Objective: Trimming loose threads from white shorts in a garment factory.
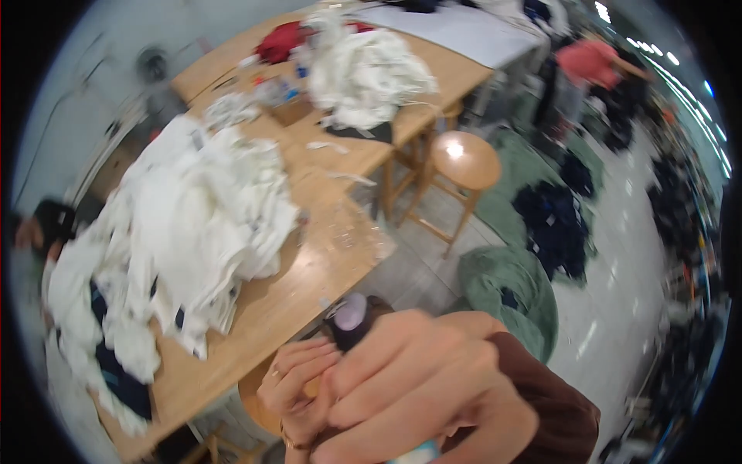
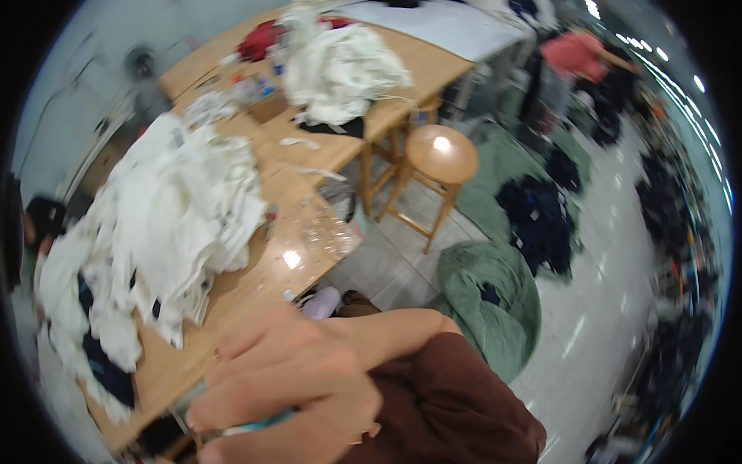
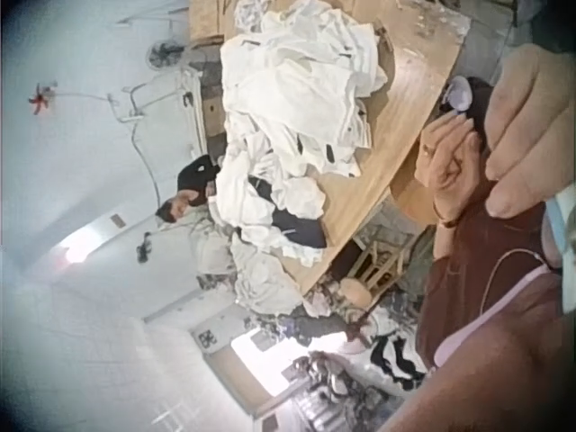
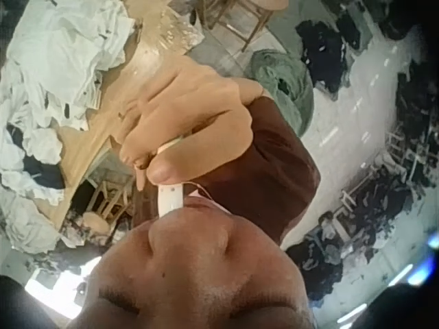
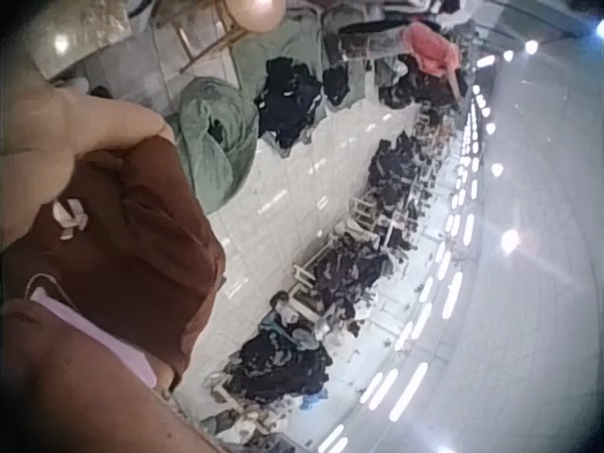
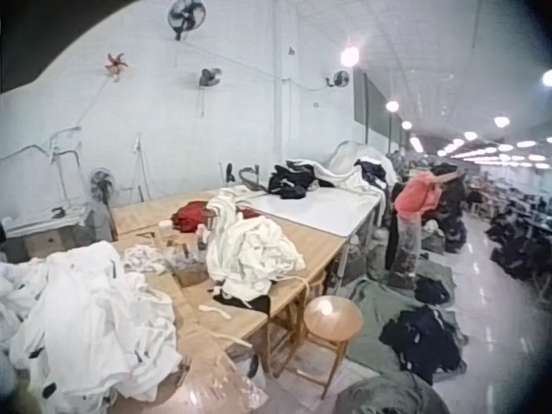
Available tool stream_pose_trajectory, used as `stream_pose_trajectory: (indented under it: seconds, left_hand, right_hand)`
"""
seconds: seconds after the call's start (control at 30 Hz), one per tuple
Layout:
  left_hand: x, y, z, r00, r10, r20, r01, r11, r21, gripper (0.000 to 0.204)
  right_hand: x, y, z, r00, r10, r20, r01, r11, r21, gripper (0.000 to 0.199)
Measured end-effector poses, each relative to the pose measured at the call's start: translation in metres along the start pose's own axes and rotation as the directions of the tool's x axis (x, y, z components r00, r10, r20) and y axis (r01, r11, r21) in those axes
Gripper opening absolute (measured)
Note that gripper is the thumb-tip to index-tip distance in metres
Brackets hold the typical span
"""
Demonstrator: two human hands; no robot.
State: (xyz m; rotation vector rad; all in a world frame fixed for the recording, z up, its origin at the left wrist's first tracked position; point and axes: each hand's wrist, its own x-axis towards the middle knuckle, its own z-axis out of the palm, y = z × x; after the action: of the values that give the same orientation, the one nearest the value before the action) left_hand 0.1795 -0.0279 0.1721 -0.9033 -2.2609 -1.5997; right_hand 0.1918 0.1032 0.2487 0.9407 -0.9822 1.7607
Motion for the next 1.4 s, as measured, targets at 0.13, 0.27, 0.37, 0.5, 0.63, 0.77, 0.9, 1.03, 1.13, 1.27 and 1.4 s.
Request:
stream_pose_trajectory:
  seconds: [0.13,0.27,0.37,0.5,0.63,0.77,0.9,1.03,1.13,1.27,1.4]
  left_hand:
    - [-0.016,-0.009,-0.001,0.996,0.017,-0.082,-0.02,0.999,-0.029,0.019]
    - [-0.019,-0.007,-0.007,0.995,0.058,-0.086,-0.058,0.998,0.011,0.02]
    - [-0.026,-0.002,-0.012,0.988,0.036,-0.151,-0.028,0.998,0.058,0.019]
    - [-0.028,-0.008,-0.01,0.986,0.038,-0.162,-0.027,0.997,0.068,0.019]
    - [-0.039,-0.014,-0.018,0.999,0.011,0.037,-0.019,0.977,0.212,0.029]
    - [-0.072,-0.021,-0.008,0.934,-0.209,0.291,0.075,0.908,0.413,0.054]
    - [-0.074,-0.017,-0.007,0.812,-0.342,0.474,0.191,0.922,0.338,0.057]
    - [-0.073,-0.012,-0.009,0.918,-0.273,0.287,0.12,0.882,0.455,0.057]
    - [-0.075,-0.016,-0.006,0.866,-0.345,0.361,0.183,0.891,0.415,0.058]
    - [-0.074,-0.018,-0.006,0.86,-0.348,0.373,0.189,0.897,0.4,0.059]
    - [-0.089,-0.015,-0.011,0.908,-0.334,0.255,0.206,0.882,0.423,0.057]
  right_hand:
    - [0.023,0.034,-0.022,0.826,-0.148,0.543,0.084,0.986,0.141,0.031]
    - [0.016,0.029,0.0,0.825,-0.037,0.564,0.002,0.998,0.063,0.032]
    - [0.016,0.031,0.021,0.821,0.032,0.57,-0.096,0.992,0.084,0.031]
    - [0.009,0.029,0.045,0.906,0.078,0.417,-0.105,0.994,0.042,0.032]
    - [0.006,0.038,0.06,0.859,0.077,0.505,-0.225,0.945,0.238,0.033]
    - [0.009,0.009,0.065,0.813,0.241,0.531,-0.305,0.952,0.035,0.03]
    - [0.002,0.017,0.068,0.823,0.132,0.553,-0.207,0.975,0.075,0.03]
    - [0.001,0.031,0.069,0.807,-0.023,0.59,-0.114,0.974,0.193,0.03]
    - [0.002,0.032,0.074,0.802,-0.055,0.595,-0.074,0.979,0.191,0.031]
    - [-0.037,0.011,0.121,0.957,0.177,-0.229,-0.185,0.983,-0.015,0.029]
    - [-0.002,0.035,0.096,0.78,-0.065,0.623,-0.156,0.943,0.293,0.028]
